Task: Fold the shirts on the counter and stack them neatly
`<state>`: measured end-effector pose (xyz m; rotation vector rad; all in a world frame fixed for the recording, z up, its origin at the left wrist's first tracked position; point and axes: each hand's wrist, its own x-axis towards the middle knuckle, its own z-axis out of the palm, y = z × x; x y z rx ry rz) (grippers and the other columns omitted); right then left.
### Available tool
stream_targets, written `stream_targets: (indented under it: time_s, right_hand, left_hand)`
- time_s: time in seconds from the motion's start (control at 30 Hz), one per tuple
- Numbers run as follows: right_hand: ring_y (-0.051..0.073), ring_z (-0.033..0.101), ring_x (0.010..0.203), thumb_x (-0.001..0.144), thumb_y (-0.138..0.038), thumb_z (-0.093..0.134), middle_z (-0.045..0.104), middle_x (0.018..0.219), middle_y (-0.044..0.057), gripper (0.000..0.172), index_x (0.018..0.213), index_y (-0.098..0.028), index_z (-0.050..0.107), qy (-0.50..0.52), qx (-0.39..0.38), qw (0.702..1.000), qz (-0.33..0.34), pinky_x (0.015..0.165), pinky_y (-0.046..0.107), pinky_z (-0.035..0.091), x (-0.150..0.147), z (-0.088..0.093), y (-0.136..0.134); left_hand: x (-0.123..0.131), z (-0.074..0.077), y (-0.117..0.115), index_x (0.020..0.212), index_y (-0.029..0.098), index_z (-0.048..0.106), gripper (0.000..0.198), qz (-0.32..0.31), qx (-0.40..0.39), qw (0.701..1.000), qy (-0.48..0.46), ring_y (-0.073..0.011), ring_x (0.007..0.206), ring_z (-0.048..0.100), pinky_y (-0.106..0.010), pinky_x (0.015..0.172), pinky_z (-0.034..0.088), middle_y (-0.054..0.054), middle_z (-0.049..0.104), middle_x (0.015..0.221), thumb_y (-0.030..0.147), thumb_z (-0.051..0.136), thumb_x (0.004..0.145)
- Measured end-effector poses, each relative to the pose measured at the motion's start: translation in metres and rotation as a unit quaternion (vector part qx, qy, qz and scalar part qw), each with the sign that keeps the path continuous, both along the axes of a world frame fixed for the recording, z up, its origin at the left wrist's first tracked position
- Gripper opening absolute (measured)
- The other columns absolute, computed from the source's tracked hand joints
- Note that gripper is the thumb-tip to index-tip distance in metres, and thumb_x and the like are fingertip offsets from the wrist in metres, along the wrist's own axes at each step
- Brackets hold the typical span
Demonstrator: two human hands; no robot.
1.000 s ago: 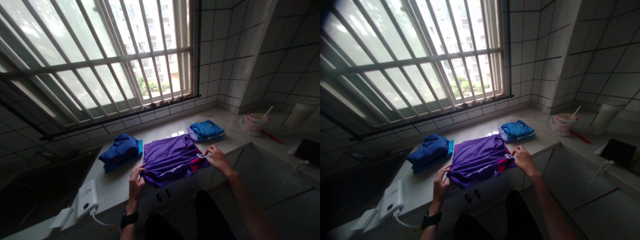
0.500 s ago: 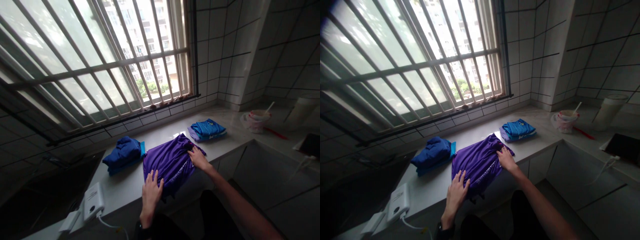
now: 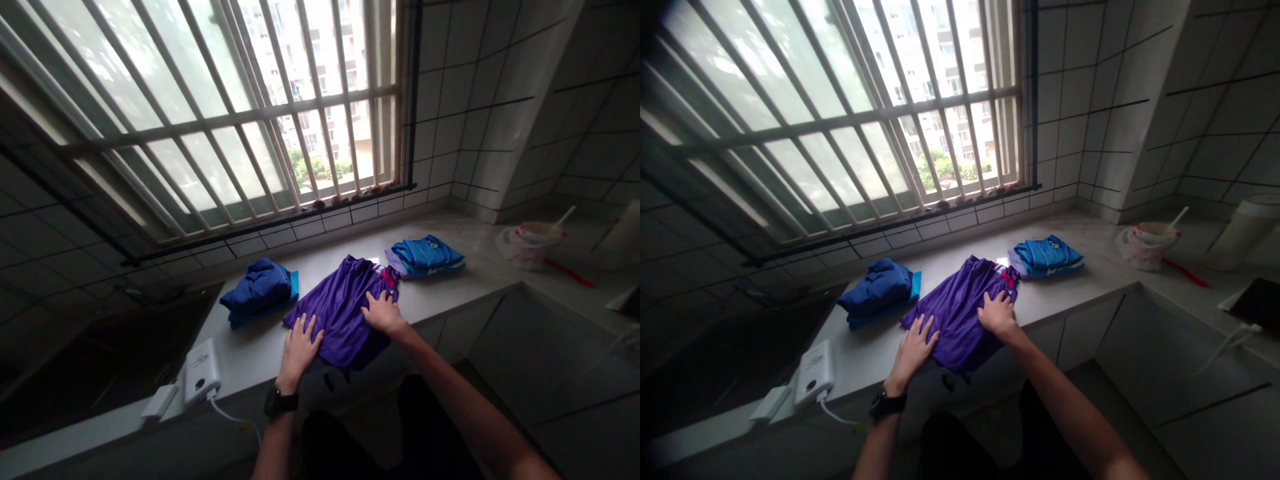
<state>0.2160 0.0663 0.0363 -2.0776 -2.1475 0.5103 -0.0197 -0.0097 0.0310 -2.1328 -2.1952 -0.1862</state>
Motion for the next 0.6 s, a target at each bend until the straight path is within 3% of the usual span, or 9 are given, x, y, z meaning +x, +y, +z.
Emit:
stream_targets:
  time_s: [0.1,0.2,0.3,0.4,0.5,0.6]
  right_hand:
    - [0.045,0.022,0.152,0.097,-0.047,0.055,0.024,0.166,0.024,0.066,0.157,-0.022,0.041,0.009,0.028,0.998,0.058,0.117,0.063,0.021,0.004,-0.028,-0.007]
    - [0.043,0.020,0.153,0.098,-0.043,0.055,0.024,0.167,0.020,0.060,0.154,-0.024,0.046,0.023,0.058,0.992,0.109,0.119,0.062,0.020,0.016,-0.036,0.010]
    - [0.038,0.028,0.152,0.098,-0.036,0.056,0.036,0.163,0.018,0.051,0.148,-0.023,0.055,0.034,0.066,0.980,0.184,0.121,0.055,0.026,0.030,-0.022,0.042]
    - [0.031,0.043,0.145,0.095,-0.025,0.058,0.052,0.152,0.017,0.042,0.136,-0.019,0.066,0.058,0.093,0.968,0.227,0.119,0.047,0.034,0.040,0.002,0.065]
    - [0.028,0.057,0.130,0.094,-0.018,0.053,0.062,0.138,0.017,0.039,0.130,-0.017,0.068,0.102,0.189,0.957,0.193,0.113,0.042,0.043,0.042,0.012,0.049]
    - [0.025,0.065,0.115,0.095,-0.029,0.057,0.066,0.127,0.014,0.044,0.137,-0.020,0.062,0.151,0.228,0.935,0.227,0.104,0.039,0.050,0.040,-0.009,-0.006]
  left_hand:
    - [0.005,-0.013,-0.024,0.143,0.018,0.058,0.052,0.033,0.003,0.999,0.023,-0.0324,0.129,0.057,-0.045,0.102,0.048,-0.019,0.057,0.146,0.043,0.050,0.099]
    - [0.018,-0.008,-0.049,0.136,0.015,0.065,0.053,0.047,0.017,0.997,0.051,-0.0337,0.112,0.063,-0.046,0.091,0.052,-0.020,0.066,0.127,0.049,0.045,0.100]
    - [0.029,0.005,-0.056,0.115,0.017,0.075,0.047,0.015,0.005,0.999,0.036,-0.0309,0.098,0.066,-0.045,0.086,0.052,-0.015,0.071,0.104,0.050,0.046,0.099]
    - [0.029,0.009,-0.049,0.110,0.019,0.076,0.035,-0.040,0.027,0.999,-0.023,-0.0275,0.100,0.067,-0.042,0.089,0.053,-0.011,0.071,0.105,0.042,0.054,0.096]
    - [0.018,-0.012,-0.052,0.131,0.022,0.066,0.048,-0.113,0.074,0.989,-0.065,-0.0285,0.118,0.063,-0.042,0.098,0.053,-0.012,0.067,0.130,0.036,0.068,0.086]
    - [0.005,-0.047,-0.065,0.145,0.024,0.055,0.071,-0.160,0.090,0.981,-0.059,-0.0302,0.134,0.055,-0.043,0.105,0.051,-0.010,0.057,0.148,0.020,0.070,0.076]
